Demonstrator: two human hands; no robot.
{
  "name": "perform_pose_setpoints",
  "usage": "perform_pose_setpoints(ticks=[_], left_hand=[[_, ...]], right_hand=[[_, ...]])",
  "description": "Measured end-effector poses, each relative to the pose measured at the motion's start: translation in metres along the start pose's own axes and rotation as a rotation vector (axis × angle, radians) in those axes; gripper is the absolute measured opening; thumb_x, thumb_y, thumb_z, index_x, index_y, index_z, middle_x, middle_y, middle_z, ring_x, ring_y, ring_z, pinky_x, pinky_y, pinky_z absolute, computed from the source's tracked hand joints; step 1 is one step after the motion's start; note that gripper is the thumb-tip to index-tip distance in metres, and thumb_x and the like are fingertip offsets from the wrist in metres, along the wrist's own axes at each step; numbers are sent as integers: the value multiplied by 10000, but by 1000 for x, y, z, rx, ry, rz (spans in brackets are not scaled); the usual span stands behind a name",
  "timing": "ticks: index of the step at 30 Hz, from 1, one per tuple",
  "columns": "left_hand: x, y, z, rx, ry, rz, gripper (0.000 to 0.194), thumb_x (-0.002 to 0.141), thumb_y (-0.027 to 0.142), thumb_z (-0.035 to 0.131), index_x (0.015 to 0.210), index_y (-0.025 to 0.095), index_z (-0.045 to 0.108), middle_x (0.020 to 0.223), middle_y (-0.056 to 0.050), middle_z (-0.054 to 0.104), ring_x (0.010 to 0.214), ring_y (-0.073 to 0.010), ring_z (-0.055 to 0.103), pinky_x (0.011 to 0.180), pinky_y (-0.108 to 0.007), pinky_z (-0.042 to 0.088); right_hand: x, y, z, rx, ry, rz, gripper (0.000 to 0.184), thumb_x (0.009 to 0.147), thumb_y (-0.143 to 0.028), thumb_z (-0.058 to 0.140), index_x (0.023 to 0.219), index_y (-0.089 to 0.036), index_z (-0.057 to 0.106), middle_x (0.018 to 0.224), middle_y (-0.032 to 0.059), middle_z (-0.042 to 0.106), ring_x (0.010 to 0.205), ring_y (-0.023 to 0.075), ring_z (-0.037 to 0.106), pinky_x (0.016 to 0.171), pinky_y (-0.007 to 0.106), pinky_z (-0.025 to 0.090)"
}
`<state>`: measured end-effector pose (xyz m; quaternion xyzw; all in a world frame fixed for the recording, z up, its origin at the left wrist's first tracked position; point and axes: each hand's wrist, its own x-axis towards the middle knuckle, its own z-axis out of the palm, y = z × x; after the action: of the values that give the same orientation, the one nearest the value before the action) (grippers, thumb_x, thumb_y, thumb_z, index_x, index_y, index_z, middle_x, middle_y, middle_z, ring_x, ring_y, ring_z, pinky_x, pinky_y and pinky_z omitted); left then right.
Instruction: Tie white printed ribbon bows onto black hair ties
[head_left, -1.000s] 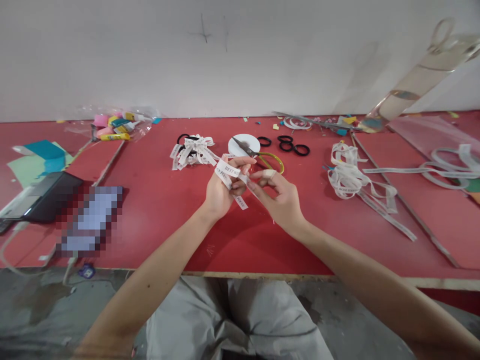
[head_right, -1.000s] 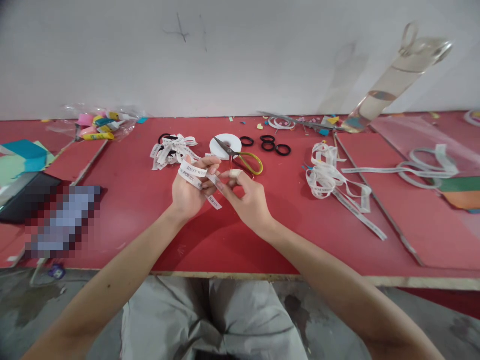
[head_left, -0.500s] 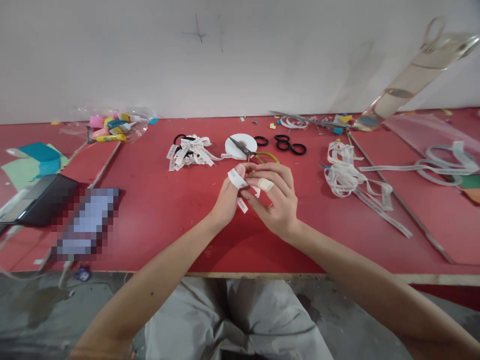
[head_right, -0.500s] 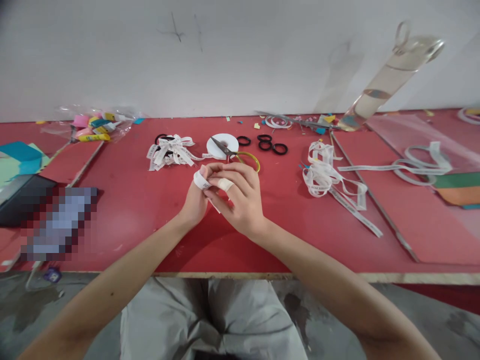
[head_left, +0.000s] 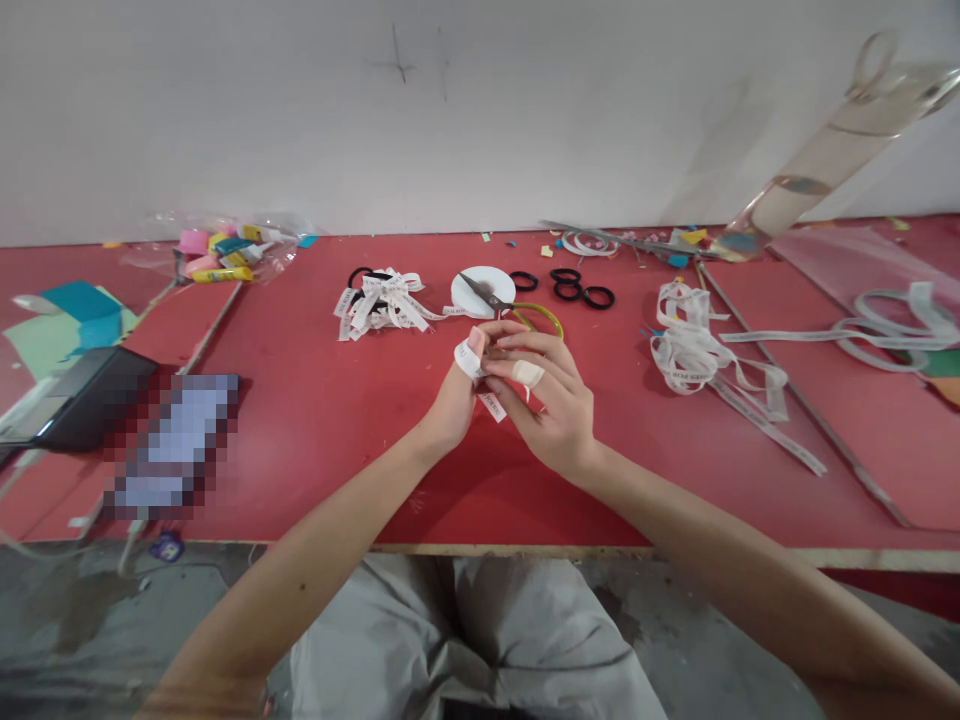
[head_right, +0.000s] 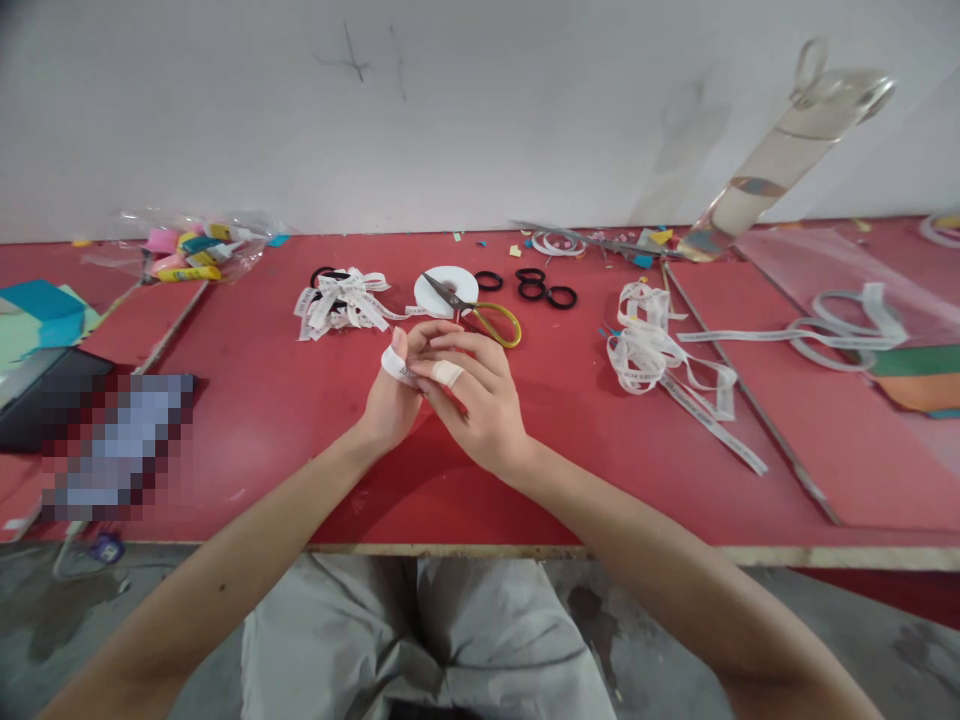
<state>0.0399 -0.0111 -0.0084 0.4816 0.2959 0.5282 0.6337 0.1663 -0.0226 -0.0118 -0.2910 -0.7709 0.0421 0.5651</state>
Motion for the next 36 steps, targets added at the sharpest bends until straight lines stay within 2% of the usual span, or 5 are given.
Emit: perform_pose_setpoints(ticks=[7, 12, 17, 32, 36], left_hand=[[-1, -1, 2, 2, -11, -6, 431, 968, 557, 351, 1044, 244, 636, 977, -42, 613, 860, -146, 604, 663, -233, 495], [-1, -2, 2, 16, 2, -3, 462, 971, 569, 321, 1062, 254, 647, 982, -33, 588, 782, -120, 552, 632, -217, 467], [-3, -1, 3, 27, -15, -20, 463, 942, 606, 370, 1085, 266, 649, 955, -25, 561, 730, -110, 501, 571, -198, 411], [-2, -2, 1, 99, -79, 59, 558, 964, 616, 277, 1122, 225, 644, 993, -54, 574, 862, -152, 528, 733, -258, 468], [-1, -2, 1, 63, -61, 67, 546, 937, 640, 337, 1069, 229, 673, 997, -67, 574, 929, -176, 540, 709, -258, 490]], right_hand=[[1, -3, -1, 52, 16, 72, 184, 890, -145, 612, 968, -284, 703, 935, 41, 706, 1044, 226, 648, 899, 449, 553], [-1, -4, -1, 48, 34, 180, 155, 892, -177, 622, 997, -262, 696, 1051, 68, 682, 1053, 225, 657, 915, 434, 552], [-3, -6, -2, 29, 72, 221, 129, 892, -184, 620, 951, -266, 700, 978, 46, 700, 963, 208, 675, 865, 403, 554], [0, -3, -3, 63, 2, 141, 137, 881, -178, 622, 885, -288, 703, 787, -1, 697, 841, 196, 660, 870, 415, 521], [1, -5, -3, 86, -14, 131, 130, 871, -169, 635, 880, -276, 707, 912, 20, 732, 909, 209, 669, 878, 428, 522]])
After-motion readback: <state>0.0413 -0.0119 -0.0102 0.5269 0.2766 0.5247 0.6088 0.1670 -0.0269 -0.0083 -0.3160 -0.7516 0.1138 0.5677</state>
